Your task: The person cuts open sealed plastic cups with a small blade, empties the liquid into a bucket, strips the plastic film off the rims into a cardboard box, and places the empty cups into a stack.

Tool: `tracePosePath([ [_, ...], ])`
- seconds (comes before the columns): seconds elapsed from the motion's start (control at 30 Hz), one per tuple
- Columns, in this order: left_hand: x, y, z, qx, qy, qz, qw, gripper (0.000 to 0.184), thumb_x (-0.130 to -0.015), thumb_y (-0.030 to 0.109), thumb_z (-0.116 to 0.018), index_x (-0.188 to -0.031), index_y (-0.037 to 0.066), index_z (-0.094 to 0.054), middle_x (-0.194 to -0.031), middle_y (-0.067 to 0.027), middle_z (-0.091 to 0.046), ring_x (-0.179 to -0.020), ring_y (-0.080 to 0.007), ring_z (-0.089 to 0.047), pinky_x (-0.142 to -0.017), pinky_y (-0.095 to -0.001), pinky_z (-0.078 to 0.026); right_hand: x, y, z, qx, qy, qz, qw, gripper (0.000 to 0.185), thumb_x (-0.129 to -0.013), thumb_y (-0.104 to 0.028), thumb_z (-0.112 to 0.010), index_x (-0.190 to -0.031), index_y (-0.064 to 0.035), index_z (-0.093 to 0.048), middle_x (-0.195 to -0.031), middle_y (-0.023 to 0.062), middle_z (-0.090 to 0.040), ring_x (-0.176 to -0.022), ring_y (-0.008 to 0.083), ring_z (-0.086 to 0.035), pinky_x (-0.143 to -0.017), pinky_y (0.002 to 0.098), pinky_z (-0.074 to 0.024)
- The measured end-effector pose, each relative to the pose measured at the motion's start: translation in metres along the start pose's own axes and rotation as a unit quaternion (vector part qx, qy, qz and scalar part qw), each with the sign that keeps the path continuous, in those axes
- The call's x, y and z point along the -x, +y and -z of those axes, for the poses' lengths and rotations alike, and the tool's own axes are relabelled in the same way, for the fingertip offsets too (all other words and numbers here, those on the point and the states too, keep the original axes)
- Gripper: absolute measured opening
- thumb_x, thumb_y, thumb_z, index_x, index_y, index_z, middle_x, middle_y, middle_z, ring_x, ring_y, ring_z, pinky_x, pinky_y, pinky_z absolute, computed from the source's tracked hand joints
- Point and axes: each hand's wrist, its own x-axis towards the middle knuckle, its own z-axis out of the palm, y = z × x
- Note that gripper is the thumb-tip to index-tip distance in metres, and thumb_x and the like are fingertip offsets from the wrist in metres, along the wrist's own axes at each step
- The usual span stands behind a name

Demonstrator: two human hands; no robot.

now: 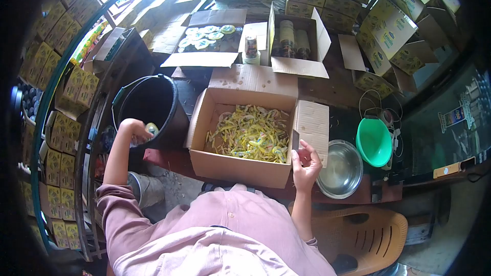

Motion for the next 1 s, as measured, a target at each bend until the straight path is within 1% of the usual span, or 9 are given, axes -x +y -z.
tracePosePath([
  [0.03,-0.001,0.004,0.000,-0.009,-0.054,0.064,0.997,0.060,-0.062,0.053,-0.070,-0.095,0.003,-0.067,-0.095,-0.0151,-0.065,-0.089,-0.0236,-0.063,-0.079,-0.0339,-0.050,-0.003,0.000,0.000,0.001,-0.009,0.001,1.000,0.032,-0.076,0.004,-0.063,-0.107,-0.0017,-0.060,-0.075,-0.0006,-0.056,-0.066,0.0036,-0.053,-0.060,0.0177,-0.0456],
  [0.07,-0.001,0.005,0.003,-0.052,0.006,0.023,0.998,0.050,-0.064,0.054,-0.068,-0.090,0.011,-0.070,-0.090,-0.0097,-0.067,-0.082,-0.0223,-0.064,-0.072,-0.0326,-0.051,-0.005,-0.001,-0.002,-0.001,-0.020,-0.002,1.000,0.034,-0.076,0.006,-0.062,-0.109,-0.0016,-0.057,-0.074,-0.0039,-0.052,-0.064,0.0007,-0.047,-0.057,0.0138,-0.0395],
  [0.2,0.001,0.012,0.015,0.153,0.277,-0.043,0.948,0.070,-0.074,0.047,-0.063,-0.118,-0.004,-0.045,-0.100,-0.0239,-0.060,-0.091,-0.0352,-0.060,-0.081,-0.0391,-0.047,-0.012,0.011,-0.007,-0.003,-0.017,-0.010,1.000,0.031,-0.075,0.004,-0.063,-0.106,-0.0015,-0.059,-0.074,-0.0005,-0.056,-0.065,0.0037,-0.052,-0.059,0.0178,-0.0452],
  [0.3,0.027,0.045,0.026,0.368,0.367,-0.168,0.838,0.056,-0.083,0.033,-0.061,-0.120,-0.005,-0.042,-0.102,-0.0202,-0.060,-0.090,-0.0234,-0.061,-0.075,-0.0336,-0.050,-0.013,0.012,-0.012,-0.005,-0.022,-0.011,1.000,0.031,-0.075,0.005,-0.063,-0.105,-0.0014,-0.060,-0.074,-0.0003,-0.056,-0.065,0.0038,-0.052,-0.060,0.0178,-0.0451],
  [0.4,0.038,0.089,0.021,0.511,0.290,-0.354,0.727,0.045,-0.088,0.025,-0.055,-0.120,-0.001,-0.039,-0.106,-0.0127,-0.055,-0.091,-0.0166,-0.057,-0.072,-0.0309,-0.050,-0.007,0.013,-0.021,-0.019,-0.020,-0.053,0.998,0.033,-0.074,0.006,-0.064,-0.105,-0.0015,-0.060,-0.075,0.0003,-0.057,-0.066,0.0042,-0.053,-0.061,0.0179,-0.0452],
  [0.5,0.054,0.142,0.013,0.590,0.212,-0.401,0.668,0.041,-0.084,0.016,-0.051,-0.121,0.002,-0.038,-0.101,-0.0076,-0.052,-0.090,-0.0128,-0.052,-0.075,-0.0282,-0.047,-0.010,0.009,-0.031,-0.042,-0.047,-0.071,0.995,0.034,-0.073,0.006,-0.065,-0.105,-0.0022,-0.060,-0.077,0.0002,-0.057,-0.067,0.0047,-0.053,-0.061,0.0187,-0.0459],
  [0.6,0.044,0.187,-0.007,0.564,0.207,-0.515,0.611,0.048,-0.077,0.014,-0.058,-0.120,0.004,-0.040,-0.104,-0.0066,-0.053,-0.092,-0.0140,-0.053,-0.078,-0.0265,-0.045,-0.020,-0.022,-0.049,0.017,-0.046,0.024,0.999,0.025,-0.072,0.006,-0.066,-0.095,-0.0018,-0.064,-0.074,0.0029,-0.060,-0.066,0.0070,-0.055,-0.061,0.0206,-0.0466],
  [0.7,0.060,0.220,-0.014,0.445,0.335,-0.509,0.656,0.063,-0.062,0.012,-0.075,-0.117,0.001,-0.044,-0.103,-0.0107,-0.057,-0.094,-0.0180,-0.057,-0.081,-0.0298,-0.047,-0.041,-0.054,-0.054,0.137,-0.057,0.193,0.970,0.017,-0.069,0.006,-0.067,-0.082,-0.0044,-0.066,-0.071,0.0069,-0.061,-0.064,0.0153,-0.059,-0.059,0.0248,-0.0458],
  [1.0,0.084,0.226,-0.021,0.378,0.401,-0.510,0.661,0.063,-0.060,0.013,-0.074,-0.115,0.001,-0.046,-0.101,-0.0159,-0.058,-0.089,-0.0282,-0.059,-0.074,-0.0331,-0.050,-0.065,-0.085,-0.068,0.288,-0.160,0.457,0.826,0.025,-0.061,0.003,-0.062,-0.084,-0.0072,-0.064,-0.085,0.0045,-0.062,-0.081,0.0235,-0.059,-0.072,0.0352,-0.0488],
])
